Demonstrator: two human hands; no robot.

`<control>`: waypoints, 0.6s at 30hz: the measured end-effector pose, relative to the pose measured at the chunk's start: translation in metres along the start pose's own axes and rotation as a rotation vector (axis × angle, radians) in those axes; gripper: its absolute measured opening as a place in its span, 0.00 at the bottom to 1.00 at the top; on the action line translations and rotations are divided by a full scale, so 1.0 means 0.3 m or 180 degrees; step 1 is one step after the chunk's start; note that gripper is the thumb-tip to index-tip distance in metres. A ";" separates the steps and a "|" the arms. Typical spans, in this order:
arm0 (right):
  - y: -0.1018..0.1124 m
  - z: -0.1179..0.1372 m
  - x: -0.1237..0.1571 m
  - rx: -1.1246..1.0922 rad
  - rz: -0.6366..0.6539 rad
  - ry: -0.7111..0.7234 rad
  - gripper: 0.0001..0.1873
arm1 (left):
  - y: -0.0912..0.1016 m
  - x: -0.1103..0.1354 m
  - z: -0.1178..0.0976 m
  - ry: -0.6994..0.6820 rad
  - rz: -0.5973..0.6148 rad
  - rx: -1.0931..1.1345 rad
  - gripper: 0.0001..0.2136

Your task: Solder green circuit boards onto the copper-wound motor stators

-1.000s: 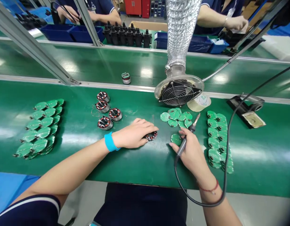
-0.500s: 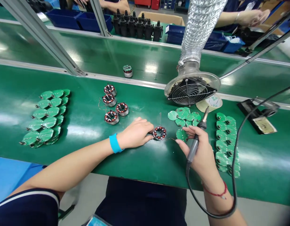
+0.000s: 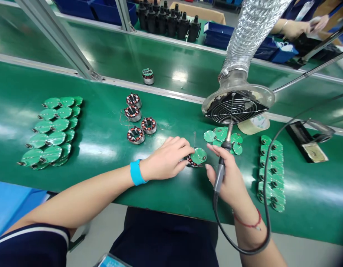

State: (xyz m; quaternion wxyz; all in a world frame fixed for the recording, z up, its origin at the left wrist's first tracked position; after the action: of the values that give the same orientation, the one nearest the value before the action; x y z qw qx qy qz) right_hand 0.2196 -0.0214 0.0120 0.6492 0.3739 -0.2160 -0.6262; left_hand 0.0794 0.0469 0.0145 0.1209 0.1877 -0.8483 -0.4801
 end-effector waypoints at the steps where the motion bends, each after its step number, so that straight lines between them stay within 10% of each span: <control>1: 0.005 -0.016 0.017 -0.0040 -0.0073 -0.0115 0.29 | -0.001 0.000 -0.006 -0.0011 -0.0057 0.0042 0.12; 8: -0.013 -0.048 0.074 -0.0302 -0.0209 -0.0599 0.22 | -0.004 0.007 -0.061 -0.0159 -0.0485 0.0103 0.09; 18: 0.018 0.092 0.030 -0.0781 -0.0509 0.0265 0.28 | -0.055 -0.008 -0.060 0.0276 -0.0323 0.0817 0.05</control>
State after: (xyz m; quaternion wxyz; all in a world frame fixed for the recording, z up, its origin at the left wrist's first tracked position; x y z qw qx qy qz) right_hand 0.2035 -0.0363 0.0316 0.6465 0.3333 -0.0802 -0.6815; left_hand 0.0920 0.0263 0.0095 0.1079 0.2648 -0.8862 -0.3646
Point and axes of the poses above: each hand's wrist, its own x-axis away from the middle knuckle, its own y-axis out of the back of the hand, z = x × y, the point moved 10 cm from there along -x, towards the middle knuckle, and after that the axes turned 9 degrees about z, right-handed, at the moved point
